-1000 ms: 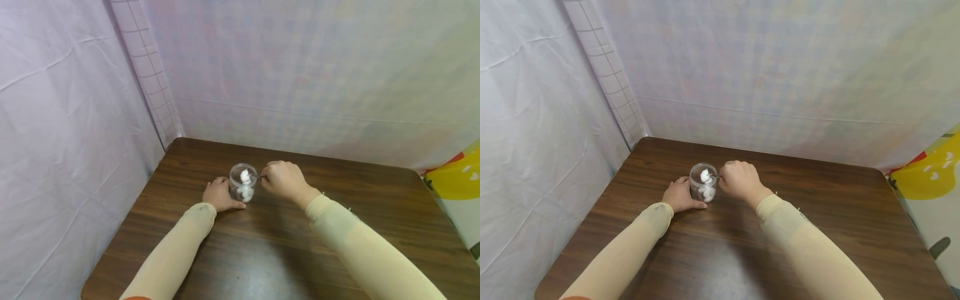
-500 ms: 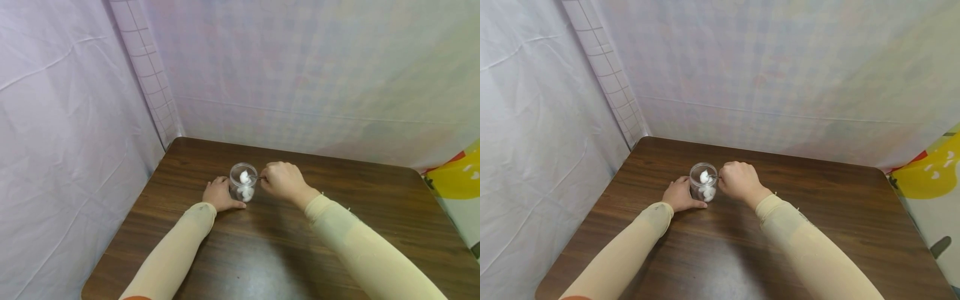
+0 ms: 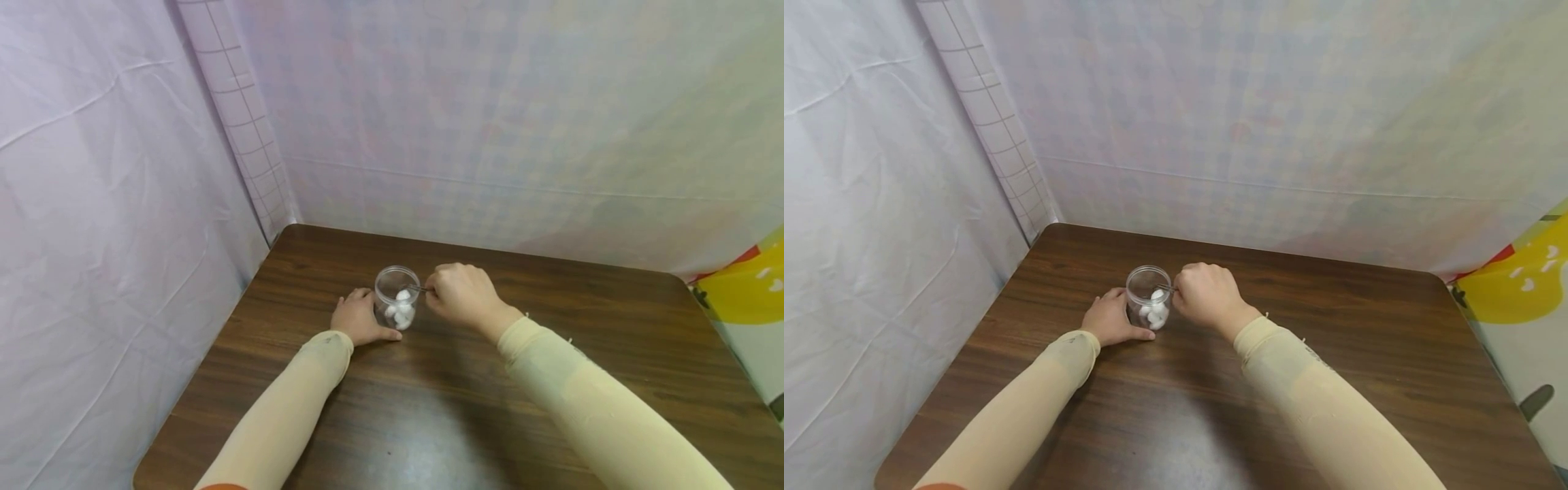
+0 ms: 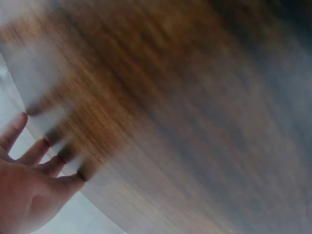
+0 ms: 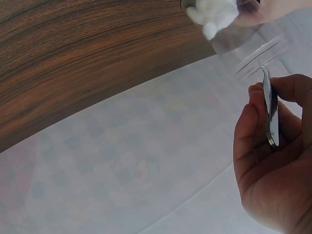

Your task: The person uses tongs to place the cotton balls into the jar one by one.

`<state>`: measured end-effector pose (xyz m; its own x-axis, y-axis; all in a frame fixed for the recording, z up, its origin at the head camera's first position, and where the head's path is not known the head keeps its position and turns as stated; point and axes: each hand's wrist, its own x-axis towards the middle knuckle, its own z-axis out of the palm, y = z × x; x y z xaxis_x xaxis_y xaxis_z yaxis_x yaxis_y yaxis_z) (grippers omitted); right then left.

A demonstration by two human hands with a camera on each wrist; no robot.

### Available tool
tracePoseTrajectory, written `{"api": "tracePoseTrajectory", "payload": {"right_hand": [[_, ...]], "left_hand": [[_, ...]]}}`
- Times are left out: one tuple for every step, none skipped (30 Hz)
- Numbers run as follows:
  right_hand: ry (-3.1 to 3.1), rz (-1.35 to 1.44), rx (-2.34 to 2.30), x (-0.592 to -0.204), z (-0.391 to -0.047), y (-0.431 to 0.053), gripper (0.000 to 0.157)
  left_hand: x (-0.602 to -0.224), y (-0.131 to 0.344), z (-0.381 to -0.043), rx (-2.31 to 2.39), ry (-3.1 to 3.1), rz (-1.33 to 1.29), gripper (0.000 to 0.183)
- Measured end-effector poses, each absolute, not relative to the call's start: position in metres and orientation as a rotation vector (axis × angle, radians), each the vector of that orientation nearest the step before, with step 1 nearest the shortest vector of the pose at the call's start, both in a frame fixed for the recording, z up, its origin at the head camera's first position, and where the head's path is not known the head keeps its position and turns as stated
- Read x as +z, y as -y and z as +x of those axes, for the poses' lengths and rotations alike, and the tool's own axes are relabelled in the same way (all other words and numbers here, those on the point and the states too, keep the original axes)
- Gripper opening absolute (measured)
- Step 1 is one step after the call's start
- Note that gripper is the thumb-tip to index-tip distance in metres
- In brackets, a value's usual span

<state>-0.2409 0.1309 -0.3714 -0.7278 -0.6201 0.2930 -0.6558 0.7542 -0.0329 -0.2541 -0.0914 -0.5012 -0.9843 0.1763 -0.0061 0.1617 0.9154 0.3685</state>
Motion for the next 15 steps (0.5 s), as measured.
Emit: {"api": "tracePoseTrajectory", "payload": {"right_hand": [[2.688,0.997,0.195,-0.371,-0.241,-0.131,0.023],[2.689,0.995,0.195,-0.371,-0.24,-0.131,0.022],[2.688,0.993,0.197,-0.371,-0.24,-0.132,0.021],[2.688,0.991,0.195,-0.37,-0.24,-0.132,0.019],[2.69,0.988,0.194,-0.37,-0.24,-0.132,0.018],[2.692,0.983,0.192,-0.37,-0.239,-0.132,0.016],[2.695,0.98,0.194,-0.37,-0.239,-0.133,0.014],[2.696,0.976,0.194,-0.37,-0.239,-0.133,0.011],[2.696,0.973,0.195,-0.37,-0.239,-0.134,0.01],[2.697,0.971,0.194,-0.37,-0.239,-0.134,0.01],[2.695,0.968,0.197,-0.37,-0.239,-0.135,0.011],[2.69,0.964,0.202,-0.369,-0.239,-0.136,0.012],[2.683,0.96,0.206,-0.369,-0.239,-0.138,0.014],[2.675,0.953,0.214,-0.369,-0.239,-0.139,0.015],[2.668,0.946,0.219,-0.369,-0.239,-0.142,0.015]], "left_hand": [[-0.501,0.091,-0.254,0.58,-3.035,0.268,0.106],[-0.501,0.091,-0.254,0.581,-3.035,0.268,0.106],[-0.501,0.091,-0.254,0.583,-3.035,0.269,0.106],[-0.501,0.091,-0.254,0.586,-3.035,0.269,0.106],[-0.5,0.091,-0.254,0.586,-3.035,0.268,0.107],[-0.5,0.091,-0.254,0.583,-3.036,0.268,0.107],[-0.5,0.091,-0.254,0.58,-3.037,0.268,0.107],[-0.5,0.091,-0.254,0.578,-3.039,0.267,0.107],[-0.5,0.091,-0.254,0.575,-3.04,0.267,0.107],[-0.499,0.091,-0.253,0.571,-3.042,0.267,0.107],[-0.499,0.091,-0.253,0.572,-3.042,0.267,0.107],[-0.499,0.091,-0.253,0.576,-3.042,0.266,0.106],[-0.499,0.091,-0.253,0.581,-3.041,0.266,0.106],[-0.498,0.091,-0.252,0.59,-3.04,0.266,0.106],[-0.498,0.091,-0.252,0.595,-3.039,0.266,0.106]]}}
